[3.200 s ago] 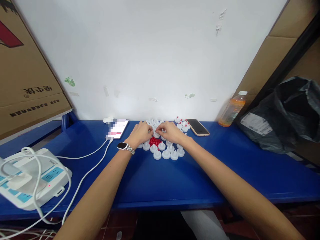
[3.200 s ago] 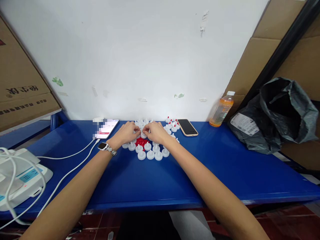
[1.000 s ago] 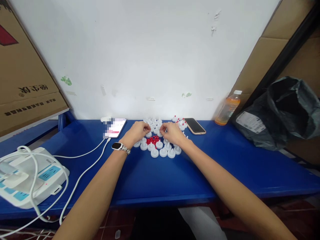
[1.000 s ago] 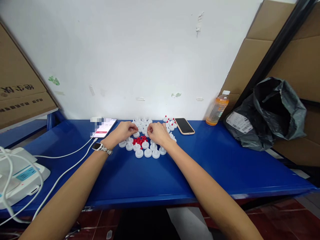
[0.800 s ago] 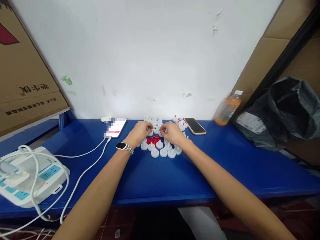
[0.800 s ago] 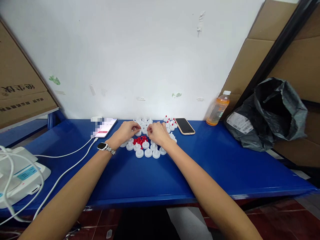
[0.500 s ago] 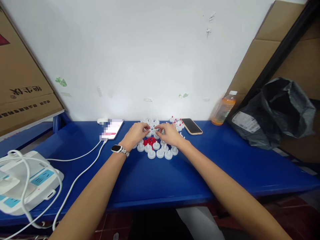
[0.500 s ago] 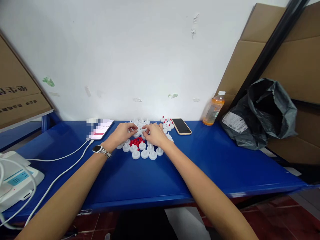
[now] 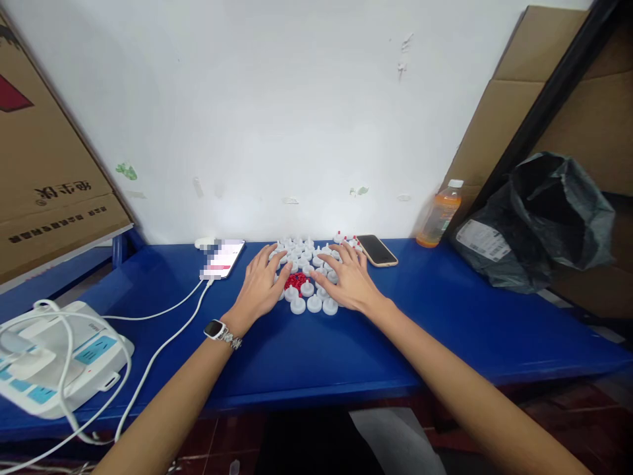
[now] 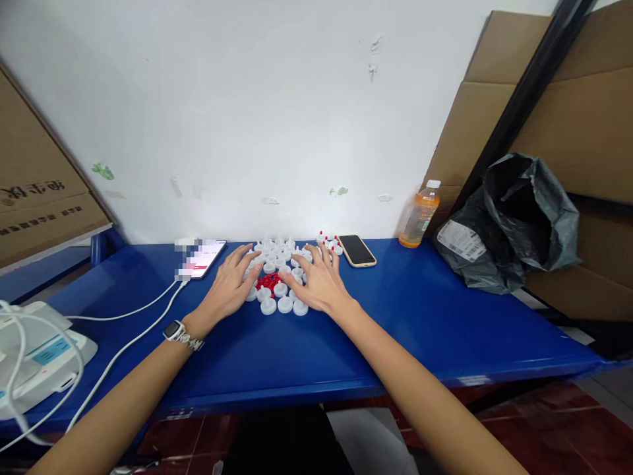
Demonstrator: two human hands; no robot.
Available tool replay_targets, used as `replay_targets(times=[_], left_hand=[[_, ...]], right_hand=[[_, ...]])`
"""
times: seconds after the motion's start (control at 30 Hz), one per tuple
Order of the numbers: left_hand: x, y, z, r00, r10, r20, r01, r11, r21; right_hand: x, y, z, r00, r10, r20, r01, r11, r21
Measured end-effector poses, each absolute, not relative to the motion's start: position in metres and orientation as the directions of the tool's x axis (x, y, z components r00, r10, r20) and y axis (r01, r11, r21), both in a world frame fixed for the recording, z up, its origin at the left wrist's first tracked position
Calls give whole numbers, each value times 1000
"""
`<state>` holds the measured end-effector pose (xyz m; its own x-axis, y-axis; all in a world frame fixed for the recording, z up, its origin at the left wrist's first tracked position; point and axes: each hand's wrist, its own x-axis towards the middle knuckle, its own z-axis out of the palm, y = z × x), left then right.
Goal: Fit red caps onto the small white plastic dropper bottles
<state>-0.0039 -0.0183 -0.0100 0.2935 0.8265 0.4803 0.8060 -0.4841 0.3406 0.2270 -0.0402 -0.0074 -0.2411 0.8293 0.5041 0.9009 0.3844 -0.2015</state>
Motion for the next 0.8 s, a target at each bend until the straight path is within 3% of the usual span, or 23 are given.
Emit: replay_targets(times=[0.27,0.6,0.67,0.8], left_hand=[[7,-13,-29,169,908,384,829,-342,443],[8,-2,-29,185,903,388,758,-382,529],[1,-9,-25,200,872,446,770,-422,478],[-11,-35,-12,356,728,586,791,-569,226]], right_hand=[[218,-51,-21,-275,890,363,910,362,-200],[216,-37,-25,-281,852,441,897,396,-194],[217,-41,-23,-308,810,499,883,439,-167],[216,-50,-17,-435,721,540,808,577,-120]])
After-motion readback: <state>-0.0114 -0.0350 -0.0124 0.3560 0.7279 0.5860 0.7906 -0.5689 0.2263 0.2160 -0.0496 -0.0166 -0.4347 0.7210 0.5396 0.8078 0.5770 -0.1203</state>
